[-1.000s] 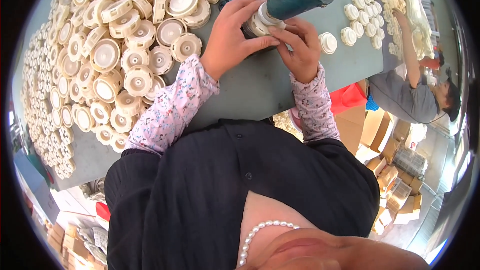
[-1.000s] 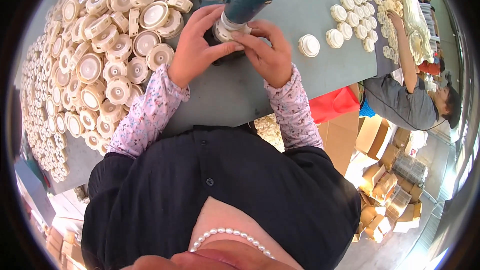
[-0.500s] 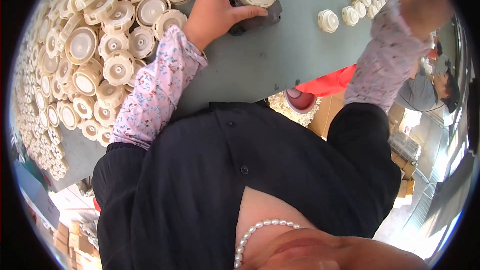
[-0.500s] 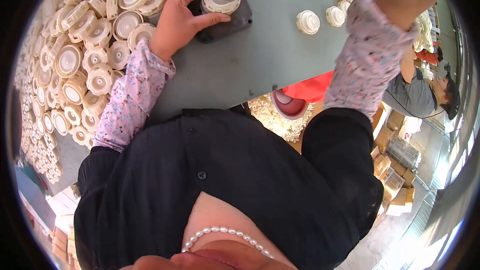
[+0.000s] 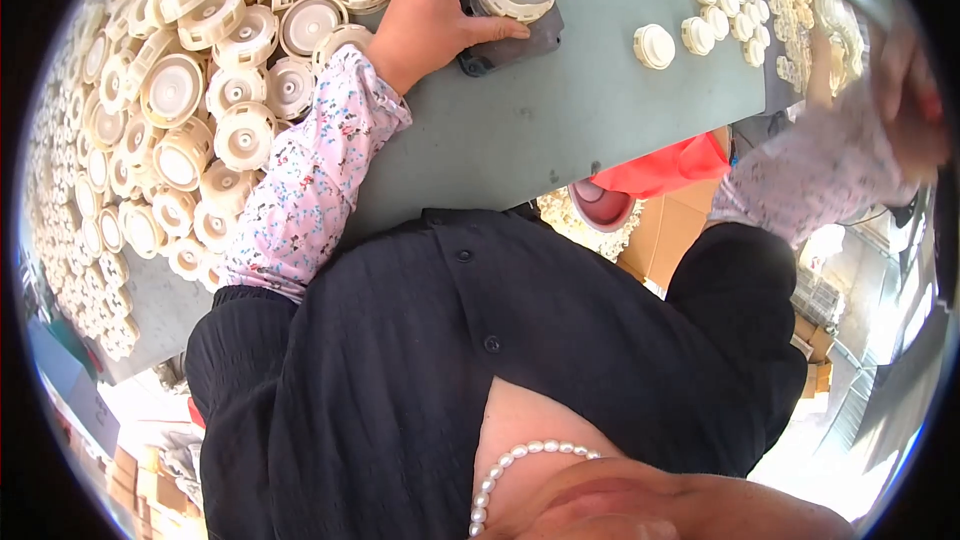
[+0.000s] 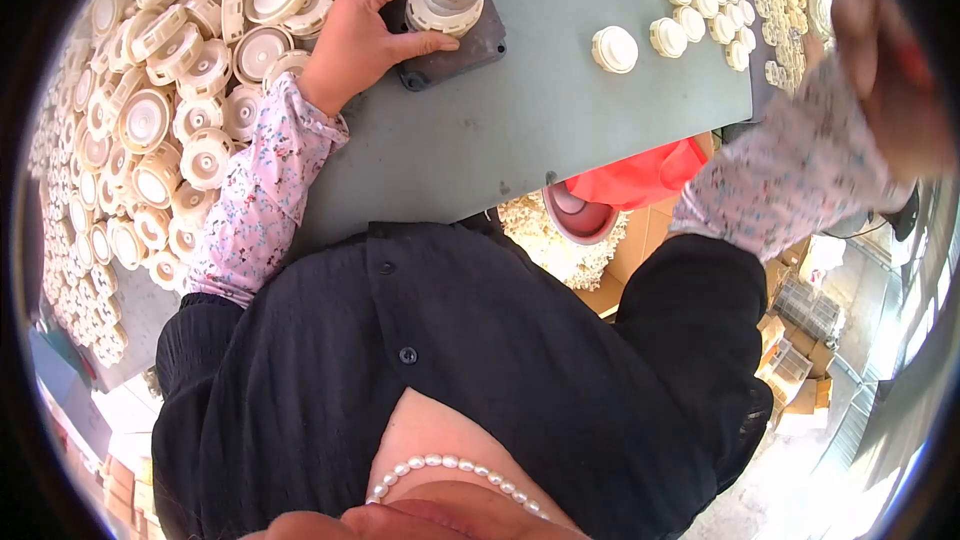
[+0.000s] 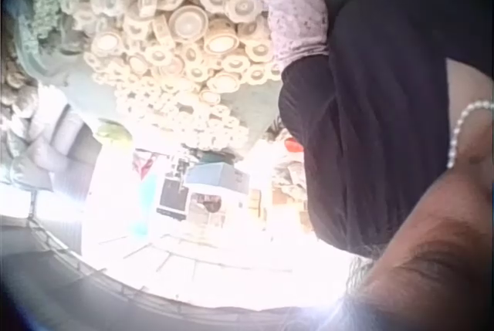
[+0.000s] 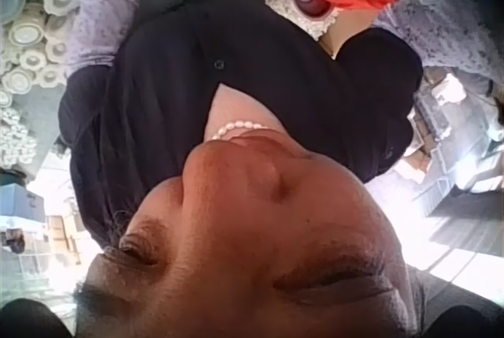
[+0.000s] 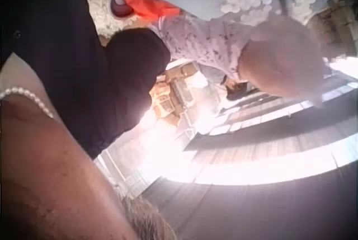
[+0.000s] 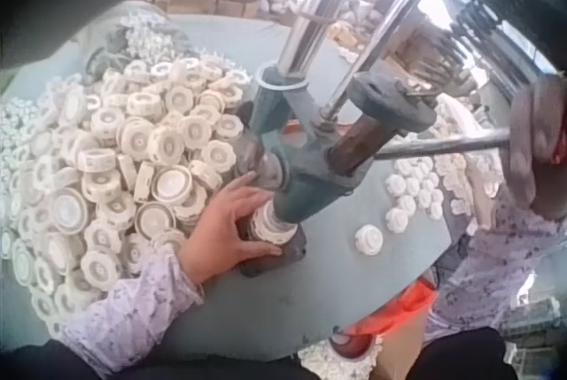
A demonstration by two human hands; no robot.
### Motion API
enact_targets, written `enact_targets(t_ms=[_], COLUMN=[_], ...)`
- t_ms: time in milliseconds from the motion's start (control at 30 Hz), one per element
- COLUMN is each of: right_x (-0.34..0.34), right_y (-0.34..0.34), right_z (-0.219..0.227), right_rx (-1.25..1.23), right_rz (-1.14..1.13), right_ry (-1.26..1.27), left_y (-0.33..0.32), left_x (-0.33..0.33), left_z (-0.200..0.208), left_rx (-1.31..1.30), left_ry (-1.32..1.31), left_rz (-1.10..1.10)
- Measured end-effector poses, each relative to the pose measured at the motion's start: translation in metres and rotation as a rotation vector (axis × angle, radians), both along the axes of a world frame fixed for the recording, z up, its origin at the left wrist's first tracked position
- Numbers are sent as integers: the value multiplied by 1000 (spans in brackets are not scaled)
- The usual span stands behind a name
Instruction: The person assembles plastic caps by placing components into a manual press, pulling the lever to press them together, and placing the assembled pieces onto the table.
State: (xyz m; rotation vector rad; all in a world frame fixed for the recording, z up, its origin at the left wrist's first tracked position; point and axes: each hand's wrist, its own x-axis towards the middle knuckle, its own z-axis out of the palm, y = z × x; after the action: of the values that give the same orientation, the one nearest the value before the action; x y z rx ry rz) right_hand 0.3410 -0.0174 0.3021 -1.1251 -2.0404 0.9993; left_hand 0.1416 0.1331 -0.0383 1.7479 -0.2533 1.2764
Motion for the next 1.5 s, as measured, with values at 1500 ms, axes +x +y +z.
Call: enact_targets(t_ms=[1500], right_x=[-10], right_y=[-108], right_z=[-83], right_rx=[124], right_rz=[-237], right_ry=[168], left_y=[-35], left_x=[-21], left_z=[51], left_rx=[-120], left_ry=[590], left_rz=[320])
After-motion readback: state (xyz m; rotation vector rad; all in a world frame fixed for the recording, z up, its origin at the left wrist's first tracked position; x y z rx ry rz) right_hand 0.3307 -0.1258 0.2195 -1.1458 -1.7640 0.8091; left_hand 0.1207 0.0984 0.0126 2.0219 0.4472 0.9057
